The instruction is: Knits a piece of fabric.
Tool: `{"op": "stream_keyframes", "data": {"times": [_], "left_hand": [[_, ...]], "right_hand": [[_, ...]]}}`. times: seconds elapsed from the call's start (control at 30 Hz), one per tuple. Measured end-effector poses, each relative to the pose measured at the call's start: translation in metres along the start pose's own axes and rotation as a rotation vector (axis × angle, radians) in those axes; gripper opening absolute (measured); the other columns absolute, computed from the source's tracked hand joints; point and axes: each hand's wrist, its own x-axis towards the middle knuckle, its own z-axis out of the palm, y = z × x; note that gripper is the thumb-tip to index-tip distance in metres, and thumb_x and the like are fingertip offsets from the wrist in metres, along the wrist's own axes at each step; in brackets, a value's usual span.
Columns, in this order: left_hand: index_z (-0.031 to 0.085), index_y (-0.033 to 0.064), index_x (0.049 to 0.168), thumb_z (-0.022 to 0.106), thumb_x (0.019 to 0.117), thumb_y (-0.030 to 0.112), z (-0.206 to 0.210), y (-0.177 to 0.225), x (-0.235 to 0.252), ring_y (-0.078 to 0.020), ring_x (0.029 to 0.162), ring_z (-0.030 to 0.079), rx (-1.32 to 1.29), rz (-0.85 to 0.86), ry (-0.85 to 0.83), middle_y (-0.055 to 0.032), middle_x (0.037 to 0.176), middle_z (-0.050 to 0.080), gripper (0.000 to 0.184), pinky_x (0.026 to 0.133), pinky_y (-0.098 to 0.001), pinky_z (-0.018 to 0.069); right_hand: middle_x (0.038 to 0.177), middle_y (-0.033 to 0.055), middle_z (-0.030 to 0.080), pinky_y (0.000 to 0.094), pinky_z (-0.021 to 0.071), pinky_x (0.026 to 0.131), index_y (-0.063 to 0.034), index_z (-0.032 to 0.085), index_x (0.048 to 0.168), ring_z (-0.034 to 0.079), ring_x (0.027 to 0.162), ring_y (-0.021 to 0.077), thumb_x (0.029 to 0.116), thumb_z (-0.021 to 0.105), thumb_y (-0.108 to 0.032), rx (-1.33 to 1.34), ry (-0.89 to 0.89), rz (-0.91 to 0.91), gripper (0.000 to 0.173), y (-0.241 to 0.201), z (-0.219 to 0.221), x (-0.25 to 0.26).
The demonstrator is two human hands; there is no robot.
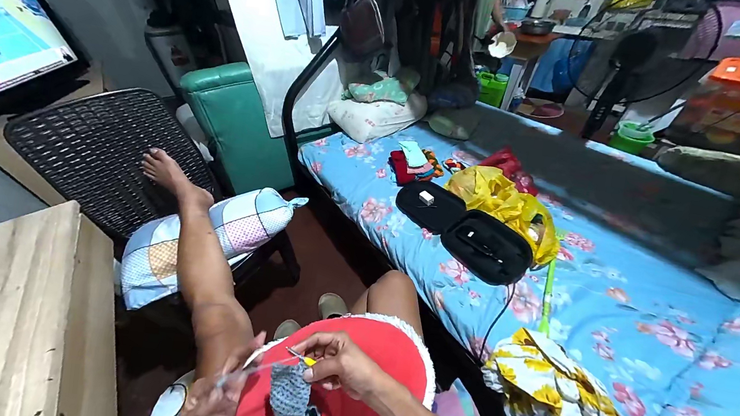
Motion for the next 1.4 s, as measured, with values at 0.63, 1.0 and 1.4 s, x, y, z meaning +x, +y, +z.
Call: {"op": "stream_keyframes", "data": {"times": [0.63, 1.0, 1.4], "left_hand": [[0.046, -0.0136, 0.14, 0.063, 0.086, -0.005, 0.105, 0.023, 0.029, -0.0093, 0.086, 0.069, 0.272, -0.124, 0.412, -0.0048, 0.094, 0.072, 0.057, 0.084, -0.0295, 0.0584], [0.055, -0.0122, 0.133, 0.059, 0.0884, -0.008, 0.111, 0.037, 0.021, -0.0075, 0.09, 0.069, 0.251, -0.034, 0.492, -0.0045, 0.1, 0.073, 0.045, 0.085, -0.0263, 0.0579], [0.057, -0.0165, 0.128, 0.059, 0.0881, -0.009, 0.125, 0.043, 0.02, -0.0056, 0.092, 0.069, 0.455, 0.111, 0.51, -0.0075, 0.101, 0.073, 0.041, 0.087, -0.0241, 0.0578]], "right_hand": [[0.11, 0.0015, 0.072, 0.0173, 0.0502, 0.056, -0.0045, 0.068, 0.124, 0.062, 0.069, 0.0018, 0.0854, 0.065, 0.003, -0.158, 0.137, -0.073, 0.039, -0.042, 0.022, -0.015], [0.109, -0.0027, 0.071, 0.0147, 0.0507, 0.063, -0.007, 0.072, 0.123, 0.061, 0.075, -0.0015, 0.0916, 0.062, 0.0, -0.271, -0.008, -0.158, 0.033, -0.056, 0.014, -0.015], [0.087, 0.007, 0.063, 0.0243, 0.0459, 0.057, -0.0185, 0.073, 0.126, 0.057, 0.067, 0.0103, 0.0961, 0.05, -0.005, -1.266, -0.074, -0.579, 0.04, -0.08, 0.013, -0.032]]}}
